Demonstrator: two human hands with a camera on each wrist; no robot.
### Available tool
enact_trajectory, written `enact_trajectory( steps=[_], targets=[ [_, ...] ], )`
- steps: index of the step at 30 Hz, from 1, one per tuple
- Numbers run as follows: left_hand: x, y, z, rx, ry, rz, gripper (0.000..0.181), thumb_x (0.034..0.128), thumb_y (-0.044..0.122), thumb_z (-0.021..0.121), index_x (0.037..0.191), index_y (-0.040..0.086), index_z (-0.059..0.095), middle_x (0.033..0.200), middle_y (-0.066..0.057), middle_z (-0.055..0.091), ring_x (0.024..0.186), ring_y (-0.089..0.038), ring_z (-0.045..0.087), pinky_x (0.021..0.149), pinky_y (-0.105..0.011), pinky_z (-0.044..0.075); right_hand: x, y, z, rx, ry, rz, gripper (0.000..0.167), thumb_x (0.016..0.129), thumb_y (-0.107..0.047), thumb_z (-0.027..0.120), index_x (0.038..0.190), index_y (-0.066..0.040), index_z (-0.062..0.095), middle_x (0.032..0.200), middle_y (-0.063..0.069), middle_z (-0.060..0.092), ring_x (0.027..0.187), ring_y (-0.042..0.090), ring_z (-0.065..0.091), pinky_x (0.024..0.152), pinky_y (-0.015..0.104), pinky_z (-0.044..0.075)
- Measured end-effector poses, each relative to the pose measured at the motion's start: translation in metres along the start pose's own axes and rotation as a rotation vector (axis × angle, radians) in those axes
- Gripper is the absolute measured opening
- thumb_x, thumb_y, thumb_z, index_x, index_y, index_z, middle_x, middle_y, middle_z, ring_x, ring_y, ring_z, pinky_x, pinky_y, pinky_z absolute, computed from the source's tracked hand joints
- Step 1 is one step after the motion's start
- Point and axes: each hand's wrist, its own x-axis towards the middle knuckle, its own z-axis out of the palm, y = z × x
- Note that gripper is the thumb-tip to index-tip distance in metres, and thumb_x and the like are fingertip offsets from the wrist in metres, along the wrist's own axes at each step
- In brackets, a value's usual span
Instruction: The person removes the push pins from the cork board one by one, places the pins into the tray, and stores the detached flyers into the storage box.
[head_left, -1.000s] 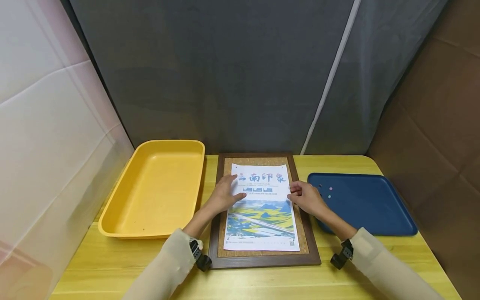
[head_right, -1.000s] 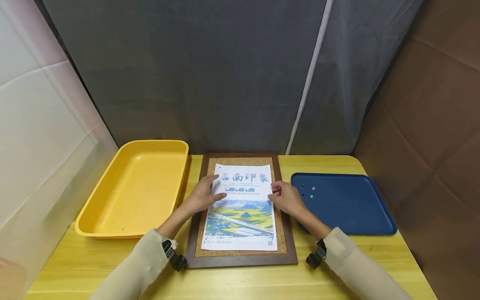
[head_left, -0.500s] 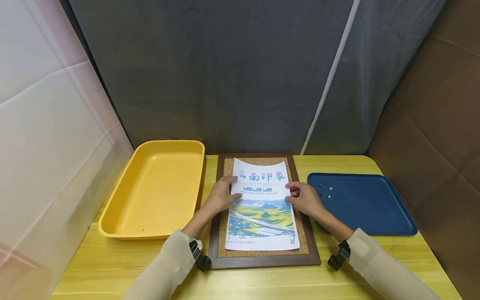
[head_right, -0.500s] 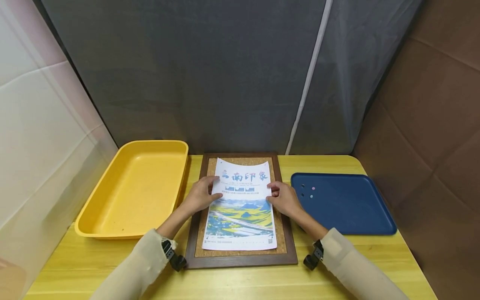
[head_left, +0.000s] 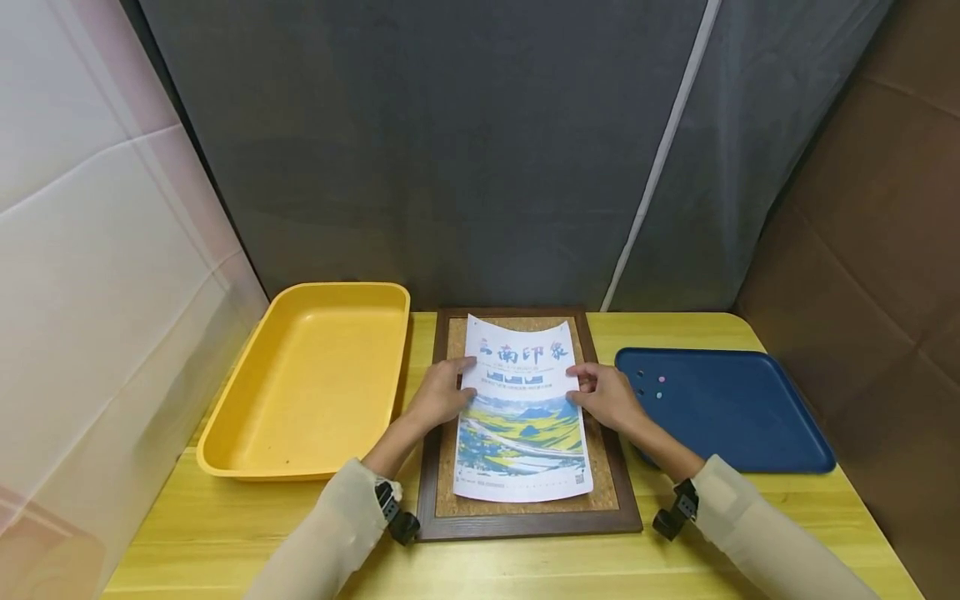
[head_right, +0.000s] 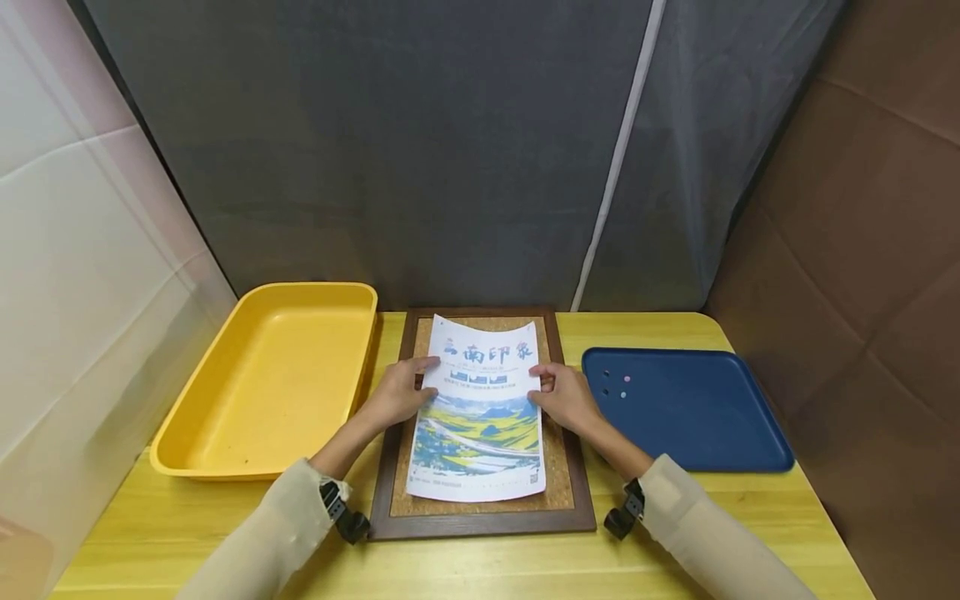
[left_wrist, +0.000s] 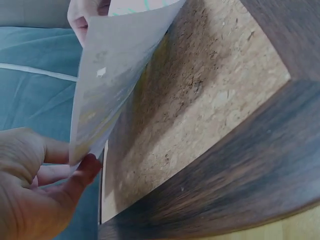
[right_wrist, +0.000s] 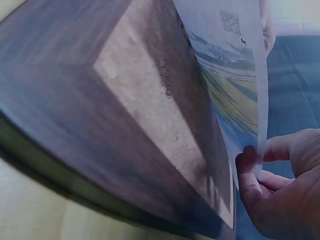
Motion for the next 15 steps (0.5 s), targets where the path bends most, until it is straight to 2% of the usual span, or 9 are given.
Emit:
enact_trajectory(
  steps=[3, 7, 12, 15],
  targets=[
    [0.000, 0.000, -0.003, 0.003, 0.007, 0.004, 0.055, 0.0930, -0.005, 0.072, 0.145, -0.011, 0.057, 0.146, -0.030, 0.060, 0.124, -0.033, 0.065, 0.097, -0.044, 0.056, 0.001, -0.004, -0.002, 0.021, -0.009, -0.008, 0.034, 0.092, -0.003, 0.078, 0.125, 0.002, 0.073, 0.075, 0.004, 0.064, 0.061, 0.015, 0.052, 0.051, 0.027, 0.039],
    [0.000, 0.002, -0.009, -0.001, 0.034, 0.025, 0.053, 0.0932, -0.004, 0.072, 0.144, -0.011, 0.058, 0.144, -0.030, 0.061, 0.107, -0.030, 0.066, 0.084, -0.037, 0.055, 0.003, -0.012, -0.003, 0.028, -0.001, -0.027, 0.035, 0.091, -0.004, 0.078, 0.125, 0.002, 0.073, 0.075, 0.004, 0.065, 0.059, 0.015, 0.050, 0.050, 0.027, 0.036],
    [-0.003, 0.005, -0.019, -0.024, 0.052, 0.032, 0.054, 0.0944, -0.004, 0.071, 0.146, -0.011, 0.056, 0.145, -0.032, 0.059, 0.099, -0.030, 0.069, 0.073, -0.031, 0.056, 0.004, -0.024, -0.004, 0.038, -0.001, -0.027, 0.036, 0.092, -0.007, 0.078, 0.127, 0.000, 0.072, 0.082, 0.007, 0.070, 0.062, 0.016, 0.053, 0.052, 0.028, 0.038],
    [-0.005, 0.006, -0.026, -0.010, 0.068, 0.024, 0.054, 0.0954, -0.002, 0.071, 0.147, -0.010, 0.056, 0.148, -0.031, 0.058, 0.101, -0.031, 0.068, 0.075, -0.031, 0.055, 0.005, -0.033, -0.003, 0.052, -0.008, -0.024, 0.037, 0.093, -0.009, 0.078, 0.128, 0.000, 0.072, 0.084, 0.008, 0.070, 0.065, 0.017, 0.055, 0.053, 0.030, 0.040]
  ],
)
